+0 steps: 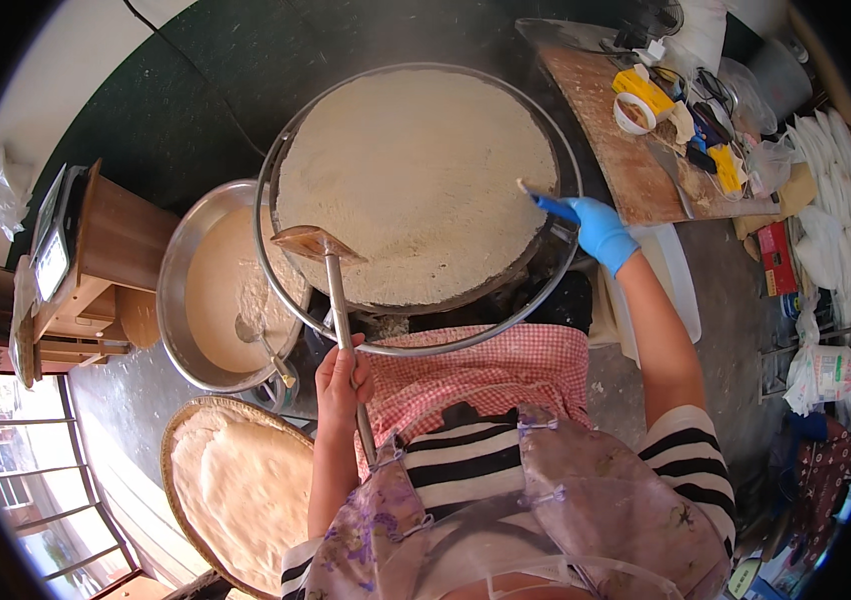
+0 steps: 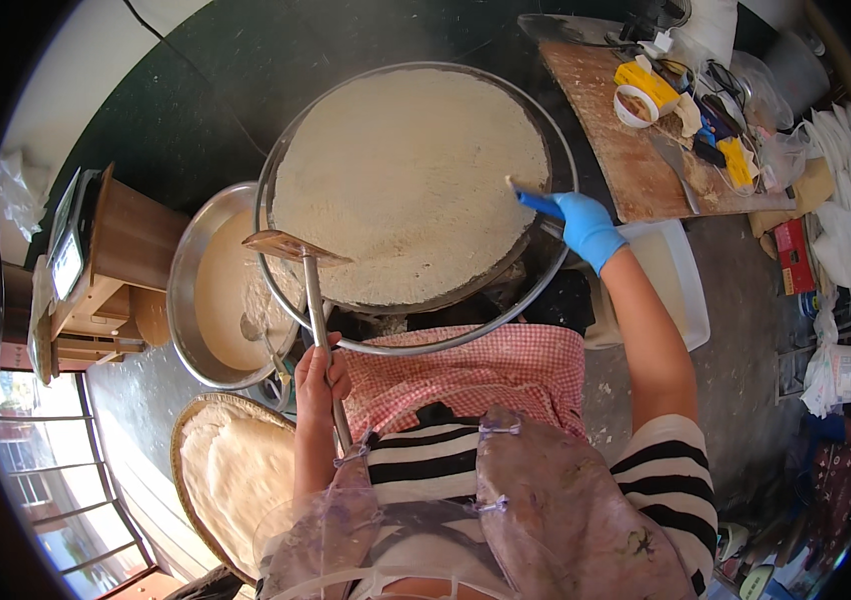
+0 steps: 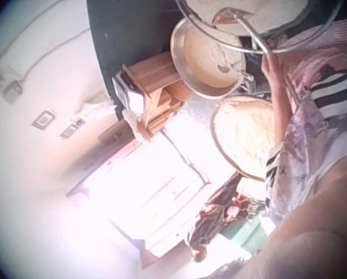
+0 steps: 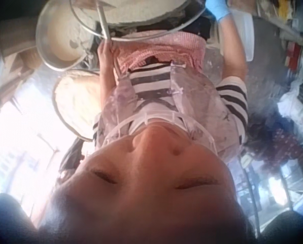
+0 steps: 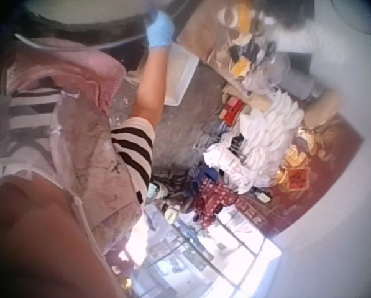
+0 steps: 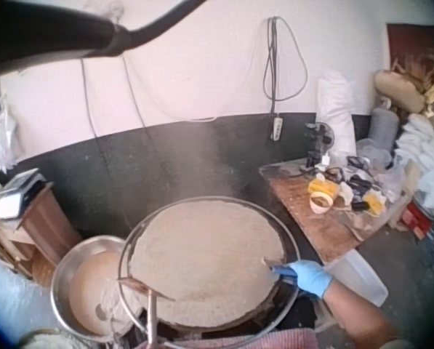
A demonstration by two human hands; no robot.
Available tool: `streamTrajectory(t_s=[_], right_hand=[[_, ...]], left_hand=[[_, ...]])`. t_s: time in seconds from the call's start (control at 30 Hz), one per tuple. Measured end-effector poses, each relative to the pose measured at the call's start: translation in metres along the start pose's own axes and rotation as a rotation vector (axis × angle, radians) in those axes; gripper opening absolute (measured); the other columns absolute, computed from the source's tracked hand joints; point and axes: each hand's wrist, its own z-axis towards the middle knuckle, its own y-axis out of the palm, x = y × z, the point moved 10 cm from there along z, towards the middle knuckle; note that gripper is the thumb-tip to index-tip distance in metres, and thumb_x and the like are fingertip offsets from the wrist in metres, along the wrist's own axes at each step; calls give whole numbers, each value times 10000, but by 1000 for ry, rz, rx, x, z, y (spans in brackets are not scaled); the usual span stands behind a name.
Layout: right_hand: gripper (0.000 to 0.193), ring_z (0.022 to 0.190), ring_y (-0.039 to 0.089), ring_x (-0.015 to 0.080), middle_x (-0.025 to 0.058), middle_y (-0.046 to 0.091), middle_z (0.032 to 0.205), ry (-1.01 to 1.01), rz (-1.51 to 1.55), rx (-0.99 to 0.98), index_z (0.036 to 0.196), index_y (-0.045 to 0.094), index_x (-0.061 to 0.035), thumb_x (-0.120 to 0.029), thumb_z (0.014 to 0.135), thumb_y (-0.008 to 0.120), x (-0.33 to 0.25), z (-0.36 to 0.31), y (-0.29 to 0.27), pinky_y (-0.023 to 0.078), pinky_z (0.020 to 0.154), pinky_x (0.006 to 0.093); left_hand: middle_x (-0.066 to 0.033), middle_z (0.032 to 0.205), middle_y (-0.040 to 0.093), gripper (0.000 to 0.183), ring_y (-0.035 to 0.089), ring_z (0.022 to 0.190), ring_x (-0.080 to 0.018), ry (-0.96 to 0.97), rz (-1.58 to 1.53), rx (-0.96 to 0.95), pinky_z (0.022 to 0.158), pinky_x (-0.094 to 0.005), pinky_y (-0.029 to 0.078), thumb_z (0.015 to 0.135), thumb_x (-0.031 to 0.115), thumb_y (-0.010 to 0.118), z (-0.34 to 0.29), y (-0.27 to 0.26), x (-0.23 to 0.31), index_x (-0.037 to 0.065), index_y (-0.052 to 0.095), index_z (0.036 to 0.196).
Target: The person ladles batter onto a hot griddle, spreads it into a thin crepe using a wooden spreader, cooks it, then lifts and folds it with a blue spatula before placing it onto a woven tray. The process repeats with additional batter scoops and spreading.
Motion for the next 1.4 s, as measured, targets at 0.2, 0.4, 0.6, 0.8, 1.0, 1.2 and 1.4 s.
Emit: streamTrajectory(t_s=[0.2,0.4,0.6,0.8,1.0,1.2,1.4], right_hand=[[329,900,581,329,160,596,1002,-200,-76,-90,1095,576,-85,-45,793,454,-104,-64,48,467,787,384],[373,977,561,318,162,569,1094,-240,-101,-241,1130,556,-74,-22,779,439,-156,-98,74,452,837,359],[395,943,567,354,194,588,1011,-28,39,12,1116,553,-65,38,745,460,-94,-54,7,463,793,396],[342,876,607,261,152,610,1008,282,634,32,1103,543,2,14,761,533,-39,-69,-15,479,790,334],[373,850,596,164,85,605,1000,502,1497,38,1117,532,-3,-174,797,621,-71,-113,24,488,769,282],[363,853,575,122,29,601,974,512,1650,-8,1109,546,-31,-277,845,584,-110,-145,38,467,773,249],[298,851,562,124,31,585,944,546,1556,161,1075,539,-6,-219,867,531,-100,-176,26,447,744,239]], left_hand=[[27,556,352,328,290,380,-55,-6,-19,8,356,-204,240,945,262,394,3,-3,-4,10,507,1123],[22,558,363,340,297,381,-59,35,-24,14,355,-204,238,946,274,394,5,-2,5,3,500,1121],[17,568,359,342,308,396,-60,97,-21,63,362,-200,249,948,278,388,-5,-15,13,-4,494,1111],[-1,601,394,319,361,429,-80,142,-23,85,387,-208,298,941,225,369,-3,-25,19,-6,480,1130],[-80,817,549,375,541,696,-156,83,-38,-176,650,-255,448,893,159,411,46,23,23,-24,406,1220],[-138,994,602,354,584,940,-221,52,128,-436,861,-329,444,844,75,550,98,129,-8,-24,417,1157],[-107,1042,593,344,559,945,-155,111,115,-621,870,-287,435,836,64,583,89,238,-43,-20,448,1141]])
